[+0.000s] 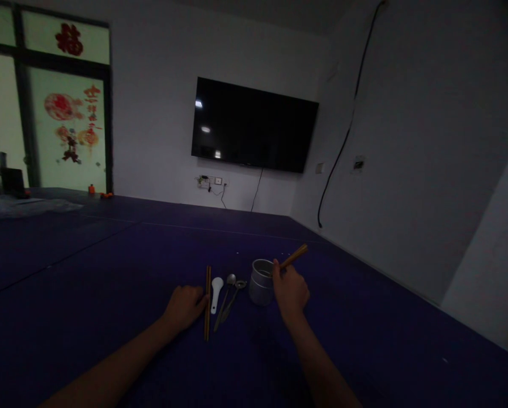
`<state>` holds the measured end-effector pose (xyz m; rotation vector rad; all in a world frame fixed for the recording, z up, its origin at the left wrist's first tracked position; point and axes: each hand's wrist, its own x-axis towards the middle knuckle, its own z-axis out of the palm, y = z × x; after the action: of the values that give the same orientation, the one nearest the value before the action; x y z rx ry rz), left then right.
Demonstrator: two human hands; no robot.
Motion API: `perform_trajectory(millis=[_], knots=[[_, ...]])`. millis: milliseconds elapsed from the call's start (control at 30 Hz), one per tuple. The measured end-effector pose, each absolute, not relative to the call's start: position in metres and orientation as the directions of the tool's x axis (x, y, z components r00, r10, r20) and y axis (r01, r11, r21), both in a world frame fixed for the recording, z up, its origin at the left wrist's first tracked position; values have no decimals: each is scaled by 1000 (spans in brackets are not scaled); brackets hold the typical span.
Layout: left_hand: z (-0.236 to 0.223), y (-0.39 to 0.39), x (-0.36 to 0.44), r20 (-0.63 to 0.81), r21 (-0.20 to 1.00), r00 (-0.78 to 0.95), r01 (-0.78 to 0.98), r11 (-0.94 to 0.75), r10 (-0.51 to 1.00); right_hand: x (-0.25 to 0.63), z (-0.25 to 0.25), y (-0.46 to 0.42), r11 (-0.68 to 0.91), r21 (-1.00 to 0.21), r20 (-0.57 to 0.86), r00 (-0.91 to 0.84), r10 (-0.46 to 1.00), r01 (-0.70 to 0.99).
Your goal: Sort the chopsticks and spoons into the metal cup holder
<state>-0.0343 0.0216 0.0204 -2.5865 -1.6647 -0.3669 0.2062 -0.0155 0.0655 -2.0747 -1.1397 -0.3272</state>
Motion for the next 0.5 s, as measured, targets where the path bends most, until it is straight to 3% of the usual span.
perform_trajectory(millis=[100,267,500], knots=[[20,22,-34,215,82,398,902,-423,892,206,65,-16,-270,-599,534,627,567,754],[19,22,-34,225,87,389,905,-416,893,207,65,-16,-13,-778,570,714,407,629],[20,22,-35,222,87,395,903,-421,892,202,66,-15,292,-788,606,766,214,542]])
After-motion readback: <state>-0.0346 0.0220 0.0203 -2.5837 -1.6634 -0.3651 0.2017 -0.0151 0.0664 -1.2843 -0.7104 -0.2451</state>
